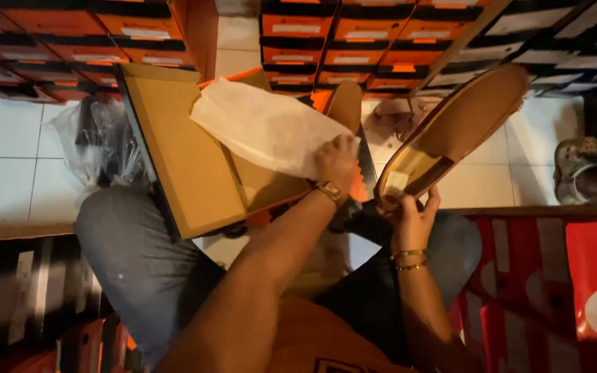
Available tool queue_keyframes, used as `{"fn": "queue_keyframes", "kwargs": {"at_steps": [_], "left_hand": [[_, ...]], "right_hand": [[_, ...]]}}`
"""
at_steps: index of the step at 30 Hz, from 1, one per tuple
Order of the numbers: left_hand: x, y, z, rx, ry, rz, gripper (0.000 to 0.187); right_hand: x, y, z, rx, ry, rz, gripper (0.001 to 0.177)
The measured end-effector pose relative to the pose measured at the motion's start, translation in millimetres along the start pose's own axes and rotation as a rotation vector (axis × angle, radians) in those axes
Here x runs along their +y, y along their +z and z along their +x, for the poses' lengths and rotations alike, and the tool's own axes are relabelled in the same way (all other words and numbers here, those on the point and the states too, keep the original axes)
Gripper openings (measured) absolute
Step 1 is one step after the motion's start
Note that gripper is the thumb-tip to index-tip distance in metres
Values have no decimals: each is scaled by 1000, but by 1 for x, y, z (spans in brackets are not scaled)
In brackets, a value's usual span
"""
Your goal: The person wipes a brown shoe with a cloth, wraps it in paper, and places it in an orange shoe box before repeating the process with a black shoe and storing the boxes on a shelf.
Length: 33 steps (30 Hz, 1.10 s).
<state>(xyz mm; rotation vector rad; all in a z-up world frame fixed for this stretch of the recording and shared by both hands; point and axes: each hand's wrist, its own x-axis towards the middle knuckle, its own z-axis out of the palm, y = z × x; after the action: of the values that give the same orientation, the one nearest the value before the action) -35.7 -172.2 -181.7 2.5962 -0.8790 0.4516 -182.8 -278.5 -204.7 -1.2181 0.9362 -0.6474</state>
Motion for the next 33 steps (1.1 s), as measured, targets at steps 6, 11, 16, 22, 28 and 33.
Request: {"fn": "queue_keyframes", "kwargs": {"at_steps": [6, 11, 16, 22, 28, 33], "left_hand": [[-64, -17, 2, -410, -170, -137, 24], [-129, -81, -2, -442, -477, -551, 27], [-155, -110, -24, -384, -559, -578, 20], [-152, -128, -33, -192, -459, -644, 15], [-123, -143, -38, 53, -98, -600, 26], [-76, -132, -68, 38, 308, -464, 31]], "right_hand": [[10, -3, -3, -85, 92, -6, 69], [-7, 10, -28, -245, -72, -163, 68], [-36, -3, -63, -351, -56, -137, 67], [-126, -39, -114, -601, 80, -332, 65], [-146, -75, -123, -841, 92, -539, 53], [-123, -60, -122, -799, 178, -664, 59]]}}
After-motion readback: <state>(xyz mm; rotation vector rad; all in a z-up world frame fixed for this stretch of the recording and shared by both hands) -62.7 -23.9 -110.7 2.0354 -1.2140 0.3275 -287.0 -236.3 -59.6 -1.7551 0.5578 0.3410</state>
